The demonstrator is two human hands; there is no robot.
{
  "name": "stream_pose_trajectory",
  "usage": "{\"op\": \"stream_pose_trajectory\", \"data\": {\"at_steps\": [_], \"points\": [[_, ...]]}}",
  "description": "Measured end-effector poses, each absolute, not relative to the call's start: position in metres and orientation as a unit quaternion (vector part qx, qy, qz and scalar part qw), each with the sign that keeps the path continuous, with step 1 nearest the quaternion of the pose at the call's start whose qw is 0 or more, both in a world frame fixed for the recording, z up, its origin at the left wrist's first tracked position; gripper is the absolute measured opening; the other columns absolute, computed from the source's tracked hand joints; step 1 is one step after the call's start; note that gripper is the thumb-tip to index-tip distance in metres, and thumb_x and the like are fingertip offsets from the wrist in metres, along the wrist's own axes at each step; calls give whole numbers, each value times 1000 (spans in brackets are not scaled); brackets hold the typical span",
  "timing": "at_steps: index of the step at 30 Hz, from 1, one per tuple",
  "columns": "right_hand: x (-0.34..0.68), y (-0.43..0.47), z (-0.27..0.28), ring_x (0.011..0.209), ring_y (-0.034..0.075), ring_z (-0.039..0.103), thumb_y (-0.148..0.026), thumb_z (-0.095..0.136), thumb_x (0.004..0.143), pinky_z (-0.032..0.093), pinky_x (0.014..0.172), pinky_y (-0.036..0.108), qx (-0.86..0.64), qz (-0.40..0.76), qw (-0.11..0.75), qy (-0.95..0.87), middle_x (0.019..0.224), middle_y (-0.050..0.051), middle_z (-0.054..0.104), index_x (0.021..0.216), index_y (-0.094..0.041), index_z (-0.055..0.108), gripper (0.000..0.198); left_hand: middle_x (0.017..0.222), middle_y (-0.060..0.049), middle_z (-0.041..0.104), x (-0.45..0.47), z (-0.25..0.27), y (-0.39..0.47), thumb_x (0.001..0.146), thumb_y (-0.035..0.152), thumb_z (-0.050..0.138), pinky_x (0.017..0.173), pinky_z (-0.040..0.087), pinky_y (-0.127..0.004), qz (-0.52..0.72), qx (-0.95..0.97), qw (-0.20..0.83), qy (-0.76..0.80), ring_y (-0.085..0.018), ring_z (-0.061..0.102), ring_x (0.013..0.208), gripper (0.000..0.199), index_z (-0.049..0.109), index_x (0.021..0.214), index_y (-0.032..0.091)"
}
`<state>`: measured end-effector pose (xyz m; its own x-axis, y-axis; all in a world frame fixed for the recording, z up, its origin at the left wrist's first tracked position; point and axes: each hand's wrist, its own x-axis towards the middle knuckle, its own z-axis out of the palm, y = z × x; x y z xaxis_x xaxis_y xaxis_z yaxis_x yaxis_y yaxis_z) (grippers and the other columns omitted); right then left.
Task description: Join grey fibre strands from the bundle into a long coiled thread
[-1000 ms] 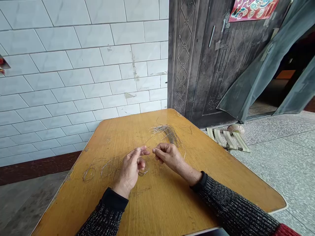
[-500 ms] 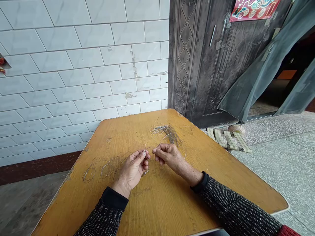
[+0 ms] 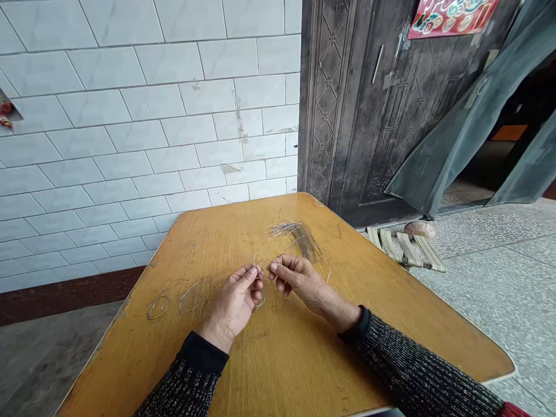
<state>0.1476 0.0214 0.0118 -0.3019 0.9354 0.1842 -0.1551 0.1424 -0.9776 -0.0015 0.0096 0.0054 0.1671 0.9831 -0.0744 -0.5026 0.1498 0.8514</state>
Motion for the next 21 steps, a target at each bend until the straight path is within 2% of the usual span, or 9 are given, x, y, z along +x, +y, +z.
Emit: {"op": "stream_pose_trajectory", "data": {"at_steps": [6,9,11,14,16,21], "points": [[146,23,9,39,4,37,-44,62,69,29,39,19,-333,549,536,-548,49,-5,48,58,-16,52,31,71,1,55,-1,6,9,66,19,70,53,40,-17,527,351,708,313,-5,49,57,13,59,68,13],[148,24,11,39,4,39,-45,64,67,30,39,19,-334,560,518,-553,50,-5,48,58,-15,53,33,70,1,55,-2,5,10,66,19,70,53,40,-17,520,359,709,313,-5,49,57,12,59,68,13],[151,24,14,40,4,41,-45,66,65,32,39,18,-329,579,497,-556,52,-5,50,66,-15,56,32,70,1,55,-3,5,10,66,19,70,54,40,-17,526,364,703,312,-5,49,58,12,60,69,13],[154,24,16,42,5,45,-42,69,63,34,40,18,-318,596,483,-558,55,-6,52,87,-16,59,37,72,1,56,-2,5,9,65,20,71,54,40,-17,537,366,691,316,-6,51,59,14,60,71,14],[155,24,16,43,5,47,-41,68,65,35,41,18,-312,595,482,-562,56,-6,54,93,-15,59,38,73,0,57,-1,5,8,65,20,71,52,39,-17,534,371,690,318,-6,51,60,14,61,72,14],[154,26,10,41,4,47,-38,67,66,36,42,18,-286,603,496,-556,57,-5,56,81,-14,63,29,69,0,57,-1,6,8,65,20,70,50,37,-17,509,379,705,317,-5,49,55,13,60,69,13]]}}
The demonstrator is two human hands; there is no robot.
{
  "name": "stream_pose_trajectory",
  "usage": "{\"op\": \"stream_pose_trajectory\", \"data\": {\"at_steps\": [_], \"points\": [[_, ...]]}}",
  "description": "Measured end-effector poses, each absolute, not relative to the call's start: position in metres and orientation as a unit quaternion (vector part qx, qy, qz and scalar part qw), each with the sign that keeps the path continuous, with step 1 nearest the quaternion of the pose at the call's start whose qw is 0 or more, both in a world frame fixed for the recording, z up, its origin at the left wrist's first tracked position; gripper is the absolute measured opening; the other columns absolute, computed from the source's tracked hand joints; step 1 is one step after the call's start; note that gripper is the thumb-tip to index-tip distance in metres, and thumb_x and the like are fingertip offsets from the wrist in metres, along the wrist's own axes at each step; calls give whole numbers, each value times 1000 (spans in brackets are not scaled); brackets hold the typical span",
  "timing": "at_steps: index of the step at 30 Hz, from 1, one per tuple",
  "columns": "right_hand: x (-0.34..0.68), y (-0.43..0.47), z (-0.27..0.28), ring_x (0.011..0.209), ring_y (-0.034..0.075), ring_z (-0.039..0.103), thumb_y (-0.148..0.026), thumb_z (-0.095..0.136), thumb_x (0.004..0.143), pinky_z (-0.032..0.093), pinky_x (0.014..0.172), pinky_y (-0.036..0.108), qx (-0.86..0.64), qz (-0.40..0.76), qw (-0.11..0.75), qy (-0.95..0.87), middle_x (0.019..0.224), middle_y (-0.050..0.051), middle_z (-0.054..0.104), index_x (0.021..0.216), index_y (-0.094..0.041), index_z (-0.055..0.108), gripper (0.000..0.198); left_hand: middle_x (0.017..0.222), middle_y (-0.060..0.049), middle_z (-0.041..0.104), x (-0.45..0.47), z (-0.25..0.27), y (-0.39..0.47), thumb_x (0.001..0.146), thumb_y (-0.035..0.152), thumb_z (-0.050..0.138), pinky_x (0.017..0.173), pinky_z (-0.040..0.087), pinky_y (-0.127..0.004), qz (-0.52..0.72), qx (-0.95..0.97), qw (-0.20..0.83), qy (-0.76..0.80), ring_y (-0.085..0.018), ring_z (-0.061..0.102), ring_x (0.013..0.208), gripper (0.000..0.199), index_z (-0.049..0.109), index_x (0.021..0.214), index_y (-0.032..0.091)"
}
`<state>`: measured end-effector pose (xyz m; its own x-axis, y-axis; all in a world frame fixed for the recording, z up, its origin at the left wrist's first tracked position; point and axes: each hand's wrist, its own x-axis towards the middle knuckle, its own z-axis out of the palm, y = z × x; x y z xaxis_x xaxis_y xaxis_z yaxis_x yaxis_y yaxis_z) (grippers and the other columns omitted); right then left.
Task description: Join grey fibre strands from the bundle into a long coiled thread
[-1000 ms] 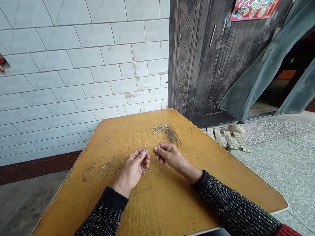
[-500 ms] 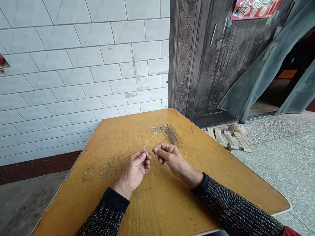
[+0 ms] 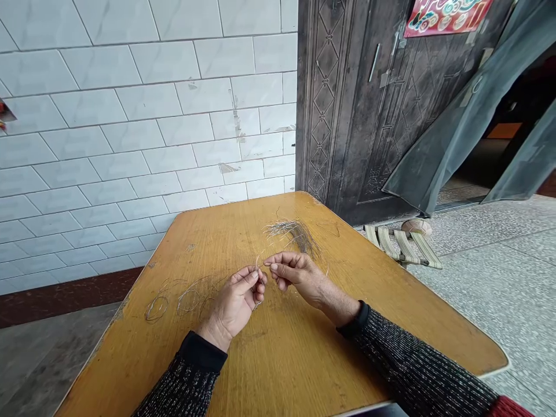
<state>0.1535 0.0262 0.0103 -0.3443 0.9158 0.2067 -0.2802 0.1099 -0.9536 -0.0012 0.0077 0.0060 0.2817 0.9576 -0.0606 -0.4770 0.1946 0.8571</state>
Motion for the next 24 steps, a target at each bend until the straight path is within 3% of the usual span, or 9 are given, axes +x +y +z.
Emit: {"op": "stream_pose_trajectory", "data": {"at_steps": [6,11,24], "points": [[157,27,11,44,4,48,-34,69,66,39,44,18,-269,610,472,-577,61,-5,57,90,-15,62,31,68,1,56,-5,6,11,64,18,71,49,38,-16,522,365,704,314,-5,49,54,15,59,68,13],[156,29,7,62,7,55,-20,75,60,44,56,20,-202,604,450,-626,74,-4,59,113,-20,52,58,71,1,57,-7,8,12,67,18,70,51,40,-15,543,355,697,304,-5,51,57,13,59,72,13],[148,26,1,66,9,56,-19,68,69,46,66,26,-174,563,522,-617,71,-4,57,106,-21,51,41,71,0,57,-6,9,10,68,18,69,52,44,-16,537,360,704,295,-6,52,58,11,59,71,14]]}}
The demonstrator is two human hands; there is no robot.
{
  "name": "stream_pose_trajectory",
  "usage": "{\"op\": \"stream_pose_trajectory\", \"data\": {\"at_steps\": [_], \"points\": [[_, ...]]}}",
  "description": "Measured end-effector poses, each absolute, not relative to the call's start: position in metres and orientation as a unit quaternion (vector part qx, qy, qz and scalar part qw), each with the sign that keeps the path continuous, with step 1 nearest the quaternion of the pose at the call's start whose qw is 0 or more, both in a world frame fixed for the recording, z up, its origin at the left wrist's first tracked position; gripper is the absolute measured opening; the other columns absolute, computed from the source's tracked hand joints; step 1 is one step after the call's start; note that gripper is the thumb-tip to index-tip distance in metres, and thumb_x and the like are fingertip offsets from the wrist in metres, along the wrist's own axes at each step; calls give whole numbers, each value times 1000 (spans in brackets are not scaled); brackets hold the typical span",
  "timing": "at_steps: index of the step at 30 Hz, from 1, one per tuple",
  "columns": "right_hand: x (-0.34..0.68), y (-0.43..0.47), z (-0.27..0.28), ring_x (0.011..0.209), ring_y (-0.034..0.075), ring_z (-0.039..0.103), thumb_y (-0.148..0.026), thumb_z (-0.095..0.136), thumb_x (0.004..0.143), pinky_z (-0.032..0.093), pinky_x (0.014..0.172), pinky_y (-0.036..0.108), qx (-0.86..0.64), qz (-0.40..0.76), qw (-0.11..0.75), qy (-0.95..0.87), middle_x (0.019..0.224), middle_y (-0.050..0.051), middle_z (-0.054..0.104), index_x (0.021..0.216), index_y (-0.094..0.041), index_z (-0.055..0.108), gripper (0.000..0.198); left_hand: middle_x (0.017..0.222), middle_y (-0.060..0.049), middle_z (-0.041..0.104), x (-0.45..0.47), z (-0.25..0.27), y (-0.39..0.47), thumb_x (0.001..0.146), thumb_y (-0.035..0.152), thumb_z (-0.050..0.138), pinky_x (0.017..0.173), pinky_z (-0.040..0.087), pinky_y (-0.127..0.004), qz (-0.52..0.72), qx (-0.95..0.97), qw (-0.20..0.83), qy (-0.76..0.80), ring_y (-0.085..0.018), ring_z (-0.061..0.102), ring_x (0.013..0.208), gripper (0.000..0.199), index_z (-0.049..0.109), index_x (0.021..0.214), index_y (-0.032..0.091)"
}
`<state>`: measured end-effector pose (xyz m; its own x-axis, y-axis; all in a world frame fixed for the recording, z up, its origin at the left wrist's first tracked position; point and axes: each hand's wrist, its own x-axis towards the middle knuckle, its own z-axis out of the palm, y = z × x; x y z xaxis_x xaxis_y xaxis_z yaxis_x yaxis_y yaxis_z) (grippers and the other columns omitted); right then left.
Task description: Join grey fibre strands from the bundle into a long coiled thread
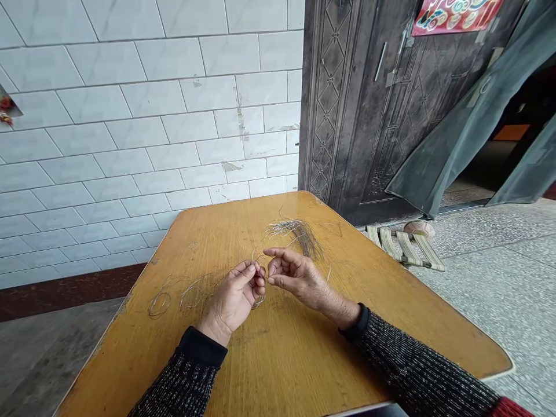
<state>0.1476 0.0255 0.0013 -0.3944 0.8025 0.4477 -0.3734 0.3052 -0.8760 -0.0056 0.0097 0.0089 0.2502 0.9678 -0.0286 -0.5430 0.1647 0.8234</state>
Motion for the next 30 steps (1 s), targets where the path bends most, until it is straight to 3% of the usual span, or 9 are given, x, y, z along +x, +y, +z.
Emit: {"op": "stream_pose_trajectory", "data": {"at_steps": [12,30], "points": [[142,21,3,60,7,54,-19,73,62,45,60,23,-197,593,546,-559,66,-5,57,93,-20,50,38,69,0,57,-7,11,10,69,18,68,52,44,-16,539,378,693,295,-6,52,57,11,59,69,12],[148,32,-3,59,6,52,-17,72,63,41,56,21,-212,585,532,-574,68,-5,57,98,-19,50,42,80,-1,60,-9,6,13,67,18,71,53,44,-17,533,371,698,302,-6,54,62,17,63,81,14]]}}
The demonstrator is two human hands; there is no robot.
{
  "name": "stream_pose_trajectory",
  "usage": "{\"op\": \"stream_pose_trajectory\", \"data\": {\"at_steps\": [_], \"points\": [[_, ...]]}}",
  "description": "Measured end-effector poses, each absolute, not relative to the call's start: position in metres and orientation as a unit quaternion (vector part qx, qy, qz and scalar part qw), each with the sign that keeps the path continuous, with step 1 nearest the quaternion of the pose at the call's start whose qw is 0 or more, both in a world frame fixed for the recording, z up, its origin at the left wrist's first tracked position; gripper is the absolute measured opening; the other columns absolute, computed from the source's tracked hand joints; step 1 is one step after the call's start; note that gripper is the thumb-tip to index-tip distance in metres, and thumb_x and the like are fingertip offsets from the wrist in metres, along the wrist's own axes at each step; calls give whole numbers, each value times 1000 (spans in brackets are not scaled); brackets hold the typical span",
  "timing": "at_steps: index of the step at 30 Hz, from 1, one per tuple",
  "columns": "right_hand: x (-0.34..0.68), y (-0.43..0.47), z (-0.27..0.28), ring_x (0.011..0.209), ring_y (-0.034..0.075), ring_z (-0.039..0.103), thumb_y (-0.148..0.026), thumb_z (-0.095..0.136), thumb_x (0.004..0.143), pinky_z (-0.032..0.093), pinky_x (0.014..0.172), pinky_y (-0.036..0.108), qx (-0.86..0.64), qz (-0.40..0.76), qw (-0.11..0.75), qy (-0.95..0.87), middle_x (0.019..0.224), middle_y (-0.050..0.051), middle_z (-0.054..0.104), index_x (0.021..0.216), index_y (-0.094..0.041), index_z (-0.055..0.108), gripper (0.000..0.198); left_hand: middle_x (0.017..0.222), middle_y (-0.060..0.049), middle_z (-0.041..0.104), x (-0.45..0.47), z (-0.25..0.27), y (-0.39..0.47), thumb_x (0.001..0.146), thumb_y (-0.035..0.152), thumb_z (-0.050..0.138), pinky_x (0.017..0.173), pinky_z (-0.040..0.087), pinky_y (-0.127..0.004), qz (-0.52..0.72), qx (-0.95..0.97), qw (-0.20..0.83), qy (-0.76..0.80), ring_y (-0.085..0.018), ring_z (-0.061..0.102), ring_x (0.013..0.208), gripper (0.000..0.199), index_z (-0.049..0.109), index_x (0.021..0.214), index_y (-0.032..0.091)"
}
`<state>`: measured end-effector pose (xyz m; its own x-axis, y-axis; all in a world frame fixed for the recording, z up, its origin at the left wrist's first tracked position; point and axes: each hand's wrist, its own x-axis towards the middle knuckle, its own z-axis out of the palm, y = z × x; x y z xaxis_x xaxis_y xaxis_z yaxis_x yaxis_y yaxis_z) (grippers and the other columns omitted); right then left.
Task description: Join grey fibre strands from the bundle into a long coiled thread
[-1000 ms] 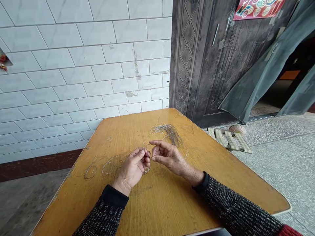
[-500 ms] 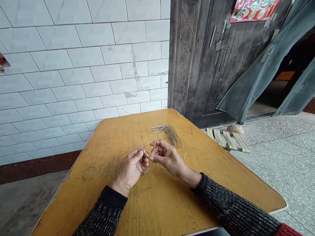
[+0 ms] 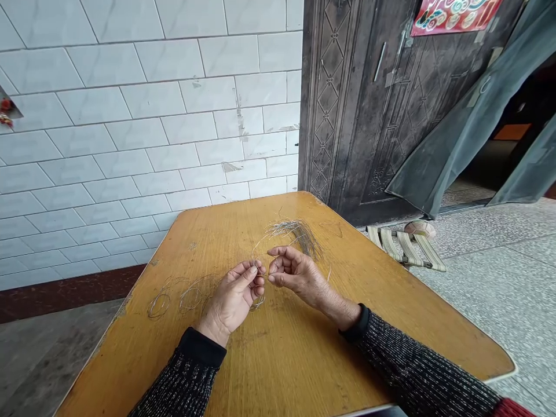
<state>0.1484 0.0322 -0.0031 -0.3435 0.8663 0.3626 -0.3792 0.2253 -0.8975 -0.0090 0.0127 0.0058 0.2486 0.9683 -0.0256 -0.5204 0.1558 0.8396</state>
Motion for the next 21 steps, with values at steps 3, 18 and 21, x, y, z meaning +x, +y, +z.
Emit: {"op": "stream_pose_trajectory", "data": {"at_steps": [3,18,21], "points": [[149,30,0,62,7,53,-18,73,61,42,59,22,-223,572,524,-590,70,-5,57,102,-20,49,47,77,0,59,-9,6,13,66,18,72,53,44,-16,532,374,698,299,-6,53,61,17,63,79,14],[149,29,3,44,7,46,-35,62,68,38,43,20,-365,474,528,-603,53,-4,52,76,-16,55,22,68,2,58,-6,4,10,65,25,71,51,42,-18,519,443,626,378,-7,53,56,23,53,78,17],[148,29,-1,44,7,44,-30,58,70,35,43,19,-412,379,529,-638,52,-4,51,70,-17,55,13,67,1,57,-1,8,6,68,27,67,52,43,-20,521,494,556,419,-9,54,57,20,52,75,16]]}}
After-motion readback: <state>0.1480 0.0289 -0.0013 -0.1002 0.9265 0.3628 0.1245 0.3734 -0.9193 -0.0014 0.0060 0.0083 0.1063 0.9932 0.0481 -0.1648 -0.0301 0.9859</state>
